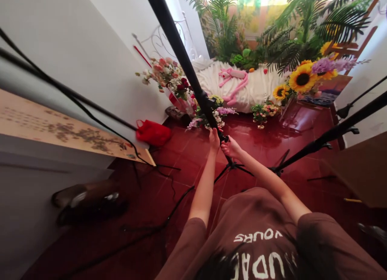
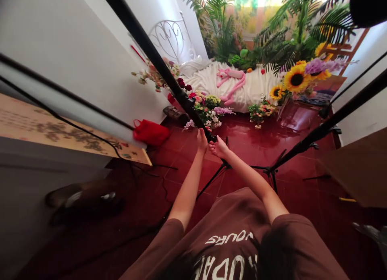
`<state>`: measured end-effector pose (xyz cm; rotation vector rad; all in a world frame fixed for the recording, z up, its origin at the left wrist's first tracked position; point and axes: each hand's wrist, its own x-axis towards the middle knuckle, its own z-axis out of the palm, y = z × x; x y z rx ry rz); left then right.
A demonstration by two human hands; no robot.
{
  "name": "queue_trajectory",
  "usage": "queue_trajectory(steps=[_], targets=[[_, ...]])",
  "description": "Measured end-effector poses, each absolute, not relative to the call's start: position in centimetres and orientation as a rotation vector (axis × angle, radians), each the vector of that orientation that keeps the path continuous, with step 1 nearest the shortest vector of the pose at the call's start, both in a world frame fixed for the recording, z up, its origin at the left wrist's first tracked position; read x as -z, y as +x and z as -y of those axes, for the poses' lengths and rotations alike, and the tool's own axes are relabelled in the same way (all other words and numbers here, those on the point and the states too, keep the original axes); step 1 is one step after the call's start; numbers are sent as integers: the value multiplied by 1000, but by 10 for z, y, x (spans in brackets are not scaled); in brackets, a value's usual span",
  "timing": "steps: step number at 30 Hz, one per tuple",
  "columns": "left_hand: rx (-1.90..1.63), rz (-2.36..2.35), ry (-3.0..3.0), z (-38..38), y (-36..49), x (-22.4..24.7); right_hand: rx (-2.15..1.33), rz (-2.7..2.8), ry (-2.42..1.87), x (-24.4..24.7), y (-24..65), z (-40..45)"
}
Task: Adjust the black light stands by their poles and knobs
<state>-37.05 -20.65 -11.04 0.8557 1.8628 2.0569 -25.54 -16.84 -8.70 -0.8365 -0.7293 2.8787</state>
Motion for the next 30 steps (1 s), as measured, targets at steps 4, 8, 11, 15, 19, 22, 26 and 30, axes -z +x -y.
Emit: queue_trajectory(steps=[4,8,11,15,19,22,26,30], targets=[[-2048,-1768,792,206,-373,123,-2908,425,-563,86,-259,168],[-2094,-1741,721,205,-373,134,-2888,159,-534,89,-262,169],[-2110,-1770,709,203,-372,137,-2864,36,-551,89,-266,169],[-2139,-1827,643,199,-370,138,-2804,32,-571,88,-271,169],[-2162,-1827,628,196,-369,138,-2744,232,-554,90,-278,171],[-2181,-1831,675,196,-369,137,-2587,735,-662,95,-279,171],[-2164,-1839,697,199,-368,136,-2137,1469,-785,102,-258,154],[-2147,-1868,684,200,-368,135,-1525,2162,-626,86,-233,129]])
